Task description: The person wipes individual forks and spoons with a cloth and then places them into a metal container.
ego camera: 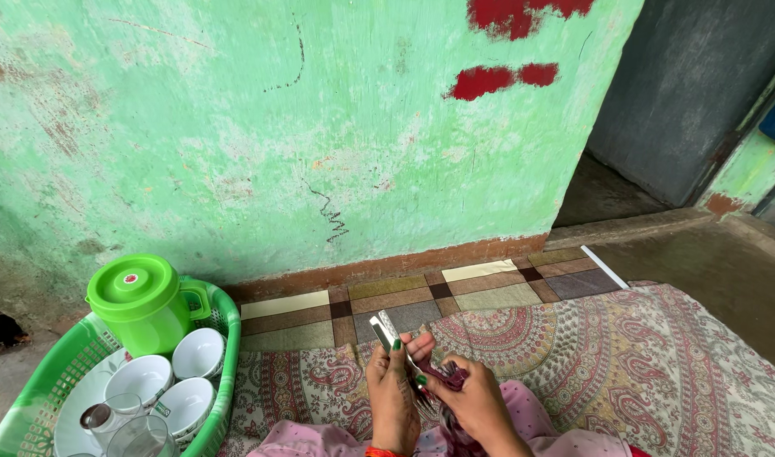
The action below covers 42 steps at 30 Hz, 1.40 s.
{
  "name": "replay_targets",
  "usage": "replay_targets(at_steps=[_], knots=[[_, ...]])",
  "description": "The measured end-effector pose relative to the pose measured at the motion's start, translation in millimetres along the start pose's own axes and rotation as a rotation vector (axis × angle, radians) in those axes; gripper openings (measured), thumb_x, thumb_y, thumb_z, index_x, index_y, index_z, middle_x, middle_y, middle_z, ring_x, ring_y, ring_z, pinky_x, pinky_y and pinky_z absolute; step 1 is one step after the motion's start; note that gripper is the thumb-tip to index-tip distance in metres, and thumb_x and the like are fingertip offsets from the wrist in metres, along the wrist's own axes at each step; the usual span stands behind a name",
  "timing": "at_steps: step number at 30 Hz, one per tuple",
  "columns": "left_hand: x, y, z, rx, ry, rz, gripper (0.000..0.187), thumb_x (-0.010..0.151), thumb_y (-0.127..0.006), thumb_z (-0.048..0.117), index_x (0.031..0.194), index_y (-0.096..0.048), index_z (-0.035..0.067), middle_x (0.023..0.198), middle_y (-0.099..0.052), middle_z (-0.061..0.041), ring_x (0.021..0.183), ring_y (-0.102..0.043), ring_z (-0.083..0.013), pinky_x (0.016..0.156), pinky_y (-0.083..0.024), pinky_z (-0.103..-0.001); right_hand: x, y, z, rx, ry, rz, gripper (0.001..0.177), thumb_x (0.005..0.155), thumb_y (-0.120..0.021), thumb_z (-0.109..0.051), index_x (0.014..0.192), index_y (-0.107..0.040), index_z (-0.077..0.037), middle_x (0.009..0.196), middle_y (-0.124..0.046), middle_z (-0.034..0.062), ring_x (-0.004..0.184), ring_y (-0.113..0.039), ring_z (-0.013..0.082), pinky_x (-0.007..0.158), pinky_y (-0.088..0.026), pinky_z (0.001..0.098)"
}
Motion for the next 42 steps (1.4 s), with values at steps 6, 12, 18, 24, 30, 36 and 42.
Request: replay_targets(at_steps=[6, 12, 18, 24, 30, 36, 42], knots=[[1, 11, 5, -0.067, 0.008, 0.111, 0.017, 0.103, -0.048, 0.019, 0.105, -0.057, 0.004, 0.086, -0.072, -0.015, 0.075, -0.076, -0.0249, 0.07, -0.063, -0.031, 4, 6, 43, 0.408, -0.203, -0.029, 0.033, 0.086, -0.081, -0.032, 0.08, -0.068, -0.003, 0.066, -0.064, 0.0027, 0.059, -0.057, 0.0146, 0.056, -0.045, 0.0309], [16, 23, -18, -0.237, -0.087, 0.016, 0.016, 0.106, -0.06, 0.016, 0.1, -0.049, 0.006, 0.07, -0.05, 0.001, 0.054, -0.048, -0.0087, 0.049, -0.044, -0.026, -5, -1, 33, 0.521, -0.321, -0.113, 0.033, 0.083, -0.079, -0.037, 0.087, -0.068, -0.006, 0.074, -0.066, 0.0032, 0.067, -0.065, 0.0158, 0.067, -0.055, 0.0318], [1, 8, -2, -0.177, -0.014, 0.048, 0.03, 0.102, -0.053, 0.022, 0.122, -0.059, 0.001, 0.086, -0.065, -0.009, 0.07, -0.062, -0.0152, 0.069, -0.058, -0.032, -20, 1, 5, 0.728, -0.337, -0.049, 0.033, 0.08, -0.077, -0.036, 0.095, -0.071, -0.008, 0.083, -0.072, 0.0016, 0.074, -0.066, 0.0135, 0.069, -0.053, 0.0313], [-9, -8, 16, -0.306, 0.044, -0.06, 0.042, 0.105, -0.045, 0.027, 0.132, -0.055, -0.004, 0.106, -0.069, -0.018, 0.092, -0.071, -0.0255, 0.09, -0.06, -0.043, -19, 15, 18, 0.749, -0.492, 0.048, 0.039, 0.078, -0.079, -0.044, 0.091, -0.072, -0.008, 0.077, -0.071, 0.0072, 0.067, -0.065, 0.0201, 0.06, -0.053, 0.0366], [-15, -11, 17, -0.289, 0.06, -0.048, 0.044, 0.103, -0.041, 0.027, 0.136, -0.051, 0.0, 0.124, -0.067, -0.023, 0.111, -0.07, -0.0326, 0.096, -0.054, -0.045, -18, 31, 20, 0.702, -0.425, 0.18, 0.036, 0.076, -0.081, -0.043, 0.089, -0.074, -0.01, 0.078, -0.075, 0.0046, 0.072, -0.069, 0.0172, 0.073, -0.055, 0.0335], [-19, -12, 13, -0.255, 0.034, -0.129, 0.043, 0.104, -0.043, 0.027, 0.136, -0.045, -0.003, 0.13, -0.064, -0.026, 0.119, -0.067, -0.0348, 0.104, -0.054, -0.045, -21, 19, 10, 0.465, -0.345, -0.027, 0.032, 0.075, -0.083, -0.035, 0.09, -0.069, -0.01, 0.078, -0.069, 0.0039, 0.071, -0.067, 0.0152, 0.072, -0.055, 0.0337], [-28, -13, 17, -0.118, 0.048, -0.208, 0.051, 0.104, -0.042, 0.03, 0.145, -0.047, -0.001, 0.135, -0.067, -0.022, 0.124, -0.066, -0.0278, 0.098, -0.052, -0.033, -24, 6, -10, 0.379, -0.036, 0.023, 0.017, 0.078, -0.083, -0.012, 0.084, -0.071, -0.001, 0.068, -0.067, 0.0009, 0.062, -0.055, 0.0066, 0.057, -0.045, 0.027]])
Point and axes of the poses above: each hand's wrist, its own x-axis towards the middle knuckle, its own y-axis out of the back of the hand, z = x × y, the point moved 3 cm from there along x, towards the middle knuckle
